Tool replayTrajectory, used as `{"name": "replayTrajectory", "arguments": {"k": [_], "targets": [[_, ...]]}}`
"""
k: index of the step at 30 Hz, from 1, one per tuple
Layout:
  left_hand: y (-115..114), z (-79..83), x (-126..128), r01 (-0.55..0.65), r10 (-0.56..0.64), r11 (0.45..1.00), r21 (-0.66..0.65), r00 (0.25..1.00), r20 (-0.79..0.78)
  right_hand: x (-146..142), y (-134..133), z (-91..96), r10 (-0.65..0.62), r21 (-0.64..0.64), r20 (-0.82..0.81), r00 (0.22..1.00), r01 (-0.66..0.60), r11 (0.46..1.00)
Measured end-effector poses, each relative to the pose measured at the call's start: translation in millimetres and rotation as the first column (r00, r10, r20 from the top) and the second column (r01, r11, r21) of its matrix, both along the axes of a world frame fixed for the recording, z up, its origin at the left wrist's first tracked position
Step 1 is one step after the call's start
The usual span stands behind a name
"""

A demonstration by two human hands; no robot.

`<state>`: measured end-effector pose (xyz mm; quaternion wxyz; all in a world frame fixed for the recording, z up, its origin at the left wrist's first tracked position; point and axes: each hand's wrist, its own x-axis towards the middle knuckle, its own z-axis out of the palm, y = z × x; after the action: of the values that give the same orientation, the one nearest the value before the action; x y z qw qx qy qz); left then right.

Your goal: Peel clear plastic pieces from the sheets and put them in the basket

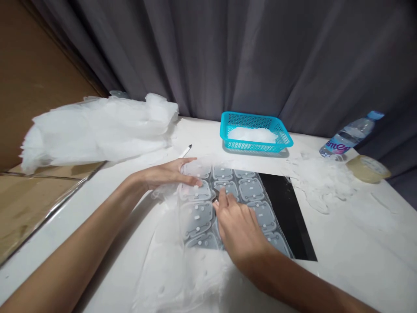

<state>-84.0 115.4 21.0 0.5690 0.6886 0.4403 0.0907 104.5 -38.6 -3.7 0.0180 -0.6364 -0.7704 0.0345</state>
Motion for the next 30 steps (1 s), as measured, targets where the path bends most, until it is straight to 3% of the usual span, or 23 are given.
{"name": "replayTrajectory", "arguments": {"k": [7,14,30], "targets": [[-0.5,-0.1,0.5,0.004,-0.002,0.997,-0.081,1.000,0.026,-5.9,1.9,-13.4,-0.038,0.079,0.086,0.996,0.031,0.996],[-1.9,1.8,0.4,0.009,-0.004,0.994,-0.106,0.999,0.047,-5.4,5.2,-8.9,0.021,0.047,0.085,0.996,-0.025,0.999],[-3.0,4.6,-0.1,-0.005,0.005,0.996,-0.089,1.000,-0.002,-9.5,9.7,-9.3,0.025,0.072,0.063,0.998,-0.029,0.997]]}}
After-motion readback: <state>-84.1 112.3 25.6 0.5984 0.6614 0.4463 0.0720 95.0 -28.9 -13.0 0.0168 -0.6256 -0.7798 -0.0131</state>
